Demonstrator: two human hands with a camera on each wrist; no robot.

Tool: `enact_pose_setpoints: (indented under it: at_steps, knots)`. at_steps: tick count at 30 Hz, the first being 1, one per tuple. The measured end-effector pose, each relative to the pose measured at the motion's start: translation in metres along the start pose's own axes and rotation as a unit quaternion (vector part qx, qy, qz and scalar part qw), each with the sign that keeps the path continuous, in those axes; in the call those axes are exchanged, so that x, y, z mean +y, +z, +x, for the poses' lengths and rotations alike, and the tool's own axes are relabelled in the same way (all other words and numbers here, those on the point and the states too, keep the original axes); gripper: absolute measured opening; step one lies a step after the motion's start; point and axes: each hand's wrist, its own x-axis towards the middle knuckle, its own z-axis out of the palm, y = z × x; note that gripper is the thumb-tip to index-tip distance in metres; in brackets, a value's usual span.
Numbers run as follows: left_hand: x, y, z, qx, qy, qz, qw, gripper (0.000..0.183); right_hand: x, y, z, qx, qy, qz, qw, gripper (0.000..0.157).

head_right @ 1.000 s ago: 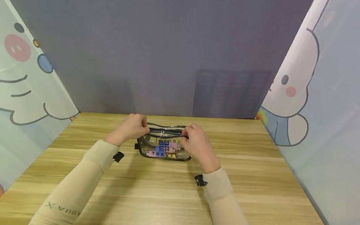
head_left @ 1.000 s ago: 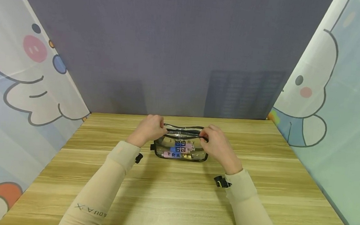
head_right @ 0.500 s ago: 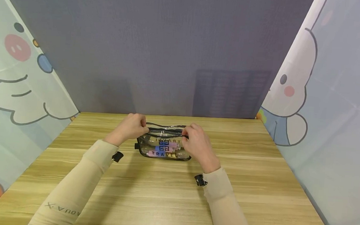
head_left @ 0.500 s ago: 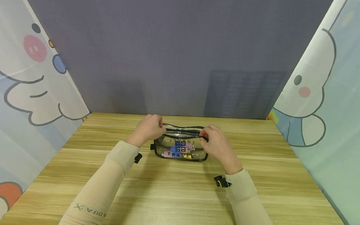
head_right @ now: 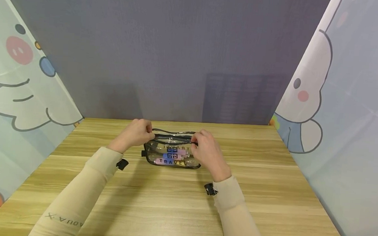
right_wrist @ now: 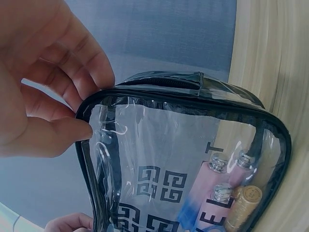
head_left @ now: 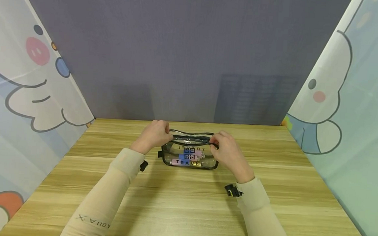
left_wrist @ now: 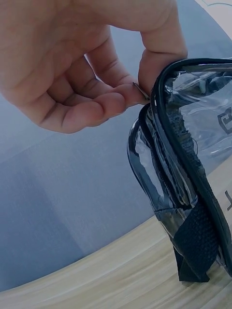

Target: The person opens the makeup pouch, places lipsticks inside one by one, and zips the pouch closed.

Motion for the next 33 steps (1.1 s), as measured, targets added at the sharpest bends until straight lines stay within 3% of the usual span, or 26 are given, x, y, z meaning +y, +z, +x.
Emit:
enact_pose_setpoints:
  at_steps: [33]
  knots:
    - [-0.015,-0.002,0.0,-0.001,-0.022,0.0,0.9998,0.015,0.001,0.001,-0.001,0.003,-0.002,0.013,1.0,0.012]
